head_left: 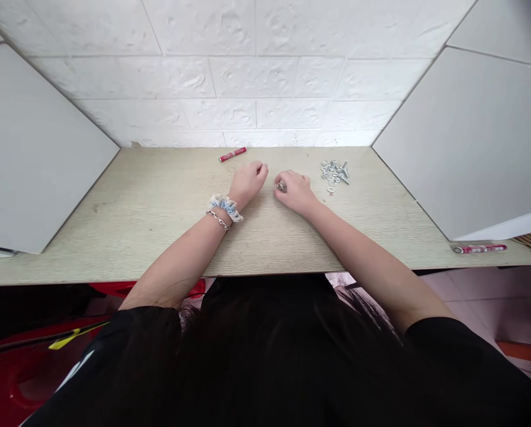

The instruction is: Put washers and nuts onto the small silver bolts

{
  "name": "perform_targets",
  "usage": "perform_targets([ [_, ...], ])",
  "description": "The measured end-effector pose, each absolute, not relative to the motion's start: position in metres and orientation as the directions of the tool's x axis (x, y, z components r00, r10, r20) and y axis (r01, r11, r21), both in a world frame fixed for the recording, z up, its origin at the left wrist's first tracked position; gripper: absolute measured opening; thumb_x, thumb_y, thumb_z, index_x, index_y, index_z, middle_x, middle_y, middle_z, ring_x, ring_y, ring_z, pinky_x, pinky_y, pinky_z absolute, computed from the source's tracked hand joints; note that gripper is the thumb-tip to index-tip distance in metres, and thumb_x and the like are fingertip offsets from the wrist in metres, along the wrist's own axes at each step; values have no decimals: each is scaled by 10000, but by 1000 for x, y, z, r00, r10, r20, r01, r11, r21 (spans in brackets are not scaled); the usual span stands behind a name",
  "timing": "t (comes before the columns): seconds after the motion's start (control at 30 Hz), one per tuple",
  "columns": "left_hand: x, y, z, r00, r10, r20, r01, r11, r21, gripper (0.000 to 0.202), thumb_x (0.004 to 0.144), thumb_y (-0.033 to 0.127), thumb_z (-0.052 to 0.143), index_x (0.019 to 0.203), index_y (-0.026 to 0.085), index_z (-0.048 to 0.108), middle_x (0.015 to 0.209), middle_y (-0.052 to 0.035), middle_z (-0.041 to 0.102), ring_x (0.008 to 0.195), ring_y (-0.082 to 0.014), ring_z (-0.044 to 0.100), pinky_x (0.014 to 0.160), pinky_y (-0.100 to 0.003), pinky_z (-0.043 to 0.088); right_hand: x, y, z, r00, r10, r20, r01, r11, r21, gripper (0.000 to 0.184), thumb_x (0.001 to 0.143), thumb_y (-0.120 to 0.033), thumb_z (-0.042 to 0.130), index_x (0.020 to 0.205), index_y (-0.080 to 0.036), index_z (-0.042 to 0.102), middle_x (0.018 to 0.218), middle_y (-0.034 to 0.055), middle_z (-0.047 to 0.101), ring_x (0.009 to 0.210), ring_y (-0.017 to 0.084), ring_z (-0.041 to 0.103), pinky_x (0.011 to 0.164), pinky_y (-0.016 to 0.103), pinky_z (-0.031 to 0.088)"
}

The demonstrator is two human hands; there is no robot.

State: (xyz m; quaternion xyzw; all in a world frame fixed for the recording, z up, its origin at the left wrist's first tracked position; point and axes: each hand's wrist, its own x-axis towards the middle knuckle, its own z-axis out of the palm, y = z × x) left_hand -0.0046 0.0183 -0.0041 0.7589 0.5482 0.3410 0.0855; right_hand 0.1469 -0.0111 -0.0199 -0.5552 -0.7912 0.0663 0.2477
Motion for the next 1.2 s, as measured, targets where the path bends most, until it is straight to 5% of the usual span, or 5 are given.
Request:
perform_targets([
  [0.13,-4,17,-3,158,892,423,787,-373,491,317,859,286,354,557,191,372,588,-27,507,579,-136,429,621,-278,349,144,-15,-21,-321,870,374,834,447,-323,334,840,-238,460,1164,-220,537,1275,107,525,1164,267,468,1035,537,232],
  [0.4,-10,20,-4,153,898,412,888,-308,340,247,860,251,376,854,159,605,1001,-130,611,974,-239,536,901,-368,388,151,-2,-27,-261,918,297,896,345,-279,249,896,-219,381,968,-189,617,1136,118,576,1063,268,508,1020,550,273],
  [0.63,-15,13,-6,42,958,282,958,-119,260,550,860,359,401,1387,209,353,1520,-120,217,1374,-351,198,1091,-557,165,179,16,-34,10,936,352,932,118,-342,199,859,-219,439,948,-190,616,1173,144,524,1176,330,394,1015,700,85],
  [0.9,-33,25,-2,-7,989,146,962,-33,271,488,876,373,352,1301,159,465,1424,-176,383,1310,-356,331,1046,-561,269,187,19,-34,152,917,368,921,3,-389,189,814,-210,444,895,-142,600,1261,188,456,1233,362,312,965,732,54],
  [1.2,-32,29,-4,6,985,170,973,-45,227,428,923,337,280,1195,126,535,1293,-200,487,1262,-337,372,1022,-526,289,180,15,-23,141,917,372,934,1,-357,365,816,-257,446,1169,-179,501,1427,189,296,1305,362,234,969,730,28],
])
